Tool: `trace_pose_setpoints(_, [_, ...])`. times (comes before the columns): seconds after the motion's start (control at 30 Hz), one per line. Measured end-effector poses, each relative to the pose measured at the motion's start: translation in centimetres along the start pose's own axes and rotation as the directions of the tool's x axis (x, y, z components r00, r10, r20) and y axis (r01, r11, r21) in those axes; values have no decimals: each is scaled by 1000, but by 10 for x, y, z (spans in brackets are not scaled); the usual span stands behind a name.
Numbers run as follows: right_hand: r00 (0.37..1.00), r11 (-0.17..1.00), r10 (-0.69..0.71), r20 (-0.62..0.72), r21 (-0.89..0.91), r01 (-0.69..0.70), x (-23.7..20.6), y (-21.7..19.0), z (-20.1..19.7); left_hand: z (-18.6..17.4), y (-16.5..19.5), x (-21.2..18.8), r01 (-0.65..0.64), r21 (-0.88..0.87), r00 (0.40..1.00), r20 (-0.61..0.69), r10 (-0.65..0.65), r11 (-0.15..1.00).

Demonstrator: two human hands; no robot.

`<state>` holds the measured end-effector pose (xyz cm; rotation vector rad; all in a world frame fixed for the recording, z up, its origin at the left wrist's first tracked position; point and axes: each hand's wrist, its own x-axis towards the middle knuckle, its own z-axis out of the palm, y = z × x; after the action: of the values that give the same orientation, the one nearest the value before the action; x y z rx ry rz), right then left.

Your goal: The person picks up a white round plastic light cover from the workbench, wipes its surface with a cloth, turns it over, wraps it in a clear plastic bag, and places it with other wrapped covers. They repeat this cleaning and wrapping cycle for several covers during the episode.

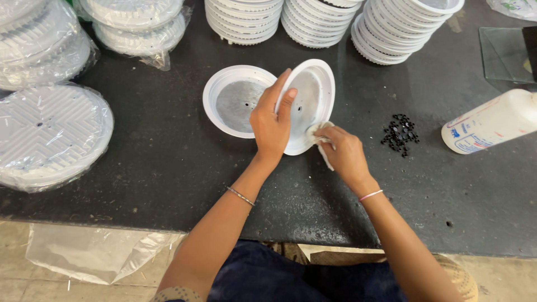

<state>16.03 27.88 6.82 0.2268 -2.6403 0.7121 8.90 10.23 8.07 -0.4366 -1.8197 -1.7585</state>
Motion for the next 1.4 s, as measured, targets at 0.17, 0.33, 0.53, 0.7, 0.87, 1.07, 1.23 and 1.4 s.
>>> trace_pose_setpoints(0.17, [940, 957, 187, 285, 162, -239, -2, 3, -8, -1, -7, 1, 23, -72, 1000, -10, -24, 997])
trace_pose_setpoints(0.33, [944, 916, 302, 129, 236, -325, 6, 21, -14, -4, -19, 9, 141, -130, 990, 3, -142, 981])
trace_pose_setpoints(0.53, [874, 785, 431, -224, 570, -241, 47, 39, -5, -4, -30, 15, 316, -112, 948, 80, -309, 942])
trace_pose_setpoints(0.7, [884, 963, 211, -417, 243, -115, 85, 7, -4, -5, -31, 14, 80, -131, 995, 70, -71, 988])
trace_pose_setpoints(0.87, [895, 960, -219, -389, 77, 269, 91, -40, 1, -6, -31, 13, 83, -184, 993, 99, -66, 979])
trace_pose_setpoints(1.07, [919, 994, 54, -391, 109, -12, 80, -9, -7, -7, -34, 11, 168, -201, 985, 83, -154, 965])
trace_pose_setpoints(1.23, [938, 977, 212, -275, 82, -197, 26, 26, 7, -4, -42, 9, 220, -232, 975, 83, -207, 947])
trace_pose_setpoints(1.4, [956, 952, 291, 41, 91, -293, -6, 24, 2, -5, -58, 15, 283, -326, 959, 104, -263, 902])
